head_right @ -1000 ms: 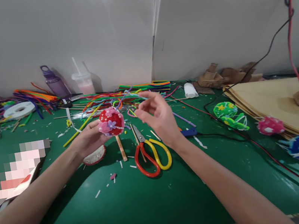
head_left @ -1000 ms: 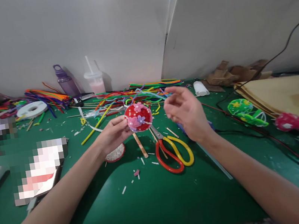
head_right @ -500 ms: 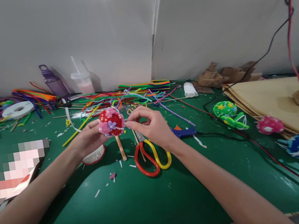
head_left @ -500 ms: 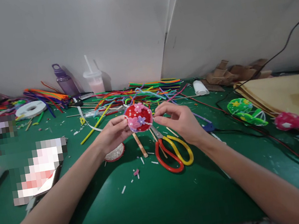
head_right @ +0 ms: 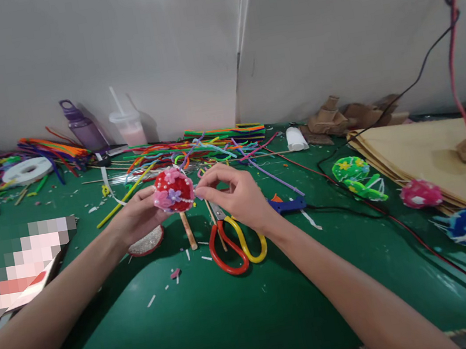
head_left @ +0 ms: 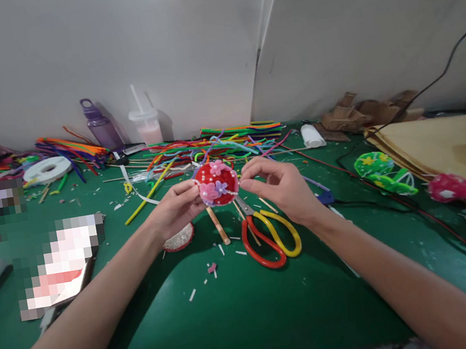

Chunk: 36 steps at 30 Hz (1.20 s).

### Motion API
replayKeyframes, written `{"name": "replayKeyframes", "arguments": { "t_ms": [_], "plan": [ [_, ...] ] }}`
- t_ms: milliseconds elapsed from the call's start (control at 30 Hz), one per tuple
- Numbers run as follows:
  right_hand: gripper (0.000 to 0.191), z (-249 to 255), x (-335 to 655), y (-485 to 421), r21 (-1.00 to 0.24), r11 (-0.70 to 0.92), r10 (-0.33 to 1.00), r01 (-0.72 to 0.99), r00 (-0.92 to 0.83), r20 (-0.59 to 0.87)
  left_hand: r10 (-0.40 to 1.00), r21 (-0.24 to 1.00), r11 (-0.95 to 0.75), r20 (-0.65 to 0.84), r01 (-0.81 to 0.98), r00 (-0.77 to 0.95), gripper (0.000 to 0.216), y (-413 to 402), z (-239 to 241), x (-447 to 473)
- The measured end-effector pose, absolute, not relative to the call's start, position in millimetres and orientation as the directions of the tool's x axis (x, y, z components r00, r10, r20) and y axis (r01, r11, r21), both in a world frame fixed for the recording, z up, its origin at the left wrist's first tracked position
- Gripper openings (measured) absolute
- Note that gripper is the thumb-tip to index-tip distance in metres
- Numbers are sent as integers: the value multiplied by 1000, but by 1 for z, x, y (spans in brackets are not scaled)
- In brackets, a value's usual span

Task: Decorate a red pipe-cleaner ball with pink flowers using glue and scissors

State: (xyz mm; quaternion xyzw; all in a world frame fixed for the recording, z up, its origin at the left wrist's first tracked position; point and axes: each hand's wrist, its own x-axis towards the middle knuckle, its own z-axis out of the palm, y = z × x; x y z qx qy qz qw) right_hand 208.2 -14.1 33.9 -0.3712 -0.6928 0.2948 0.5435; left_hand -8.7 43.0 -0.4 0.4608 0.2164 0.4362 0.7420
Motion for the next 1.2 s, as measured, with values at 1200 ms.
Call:
{"name": "replayKeyframes", "arguments": {
  "t_ms": [1200],
  "plan": [
    [17, 31, 201, -17, -925, 379, 910, -29, -170, 378, 846, 876, 181, 93, -447, 525, 20, 42, -1, -8]
  ]
}}
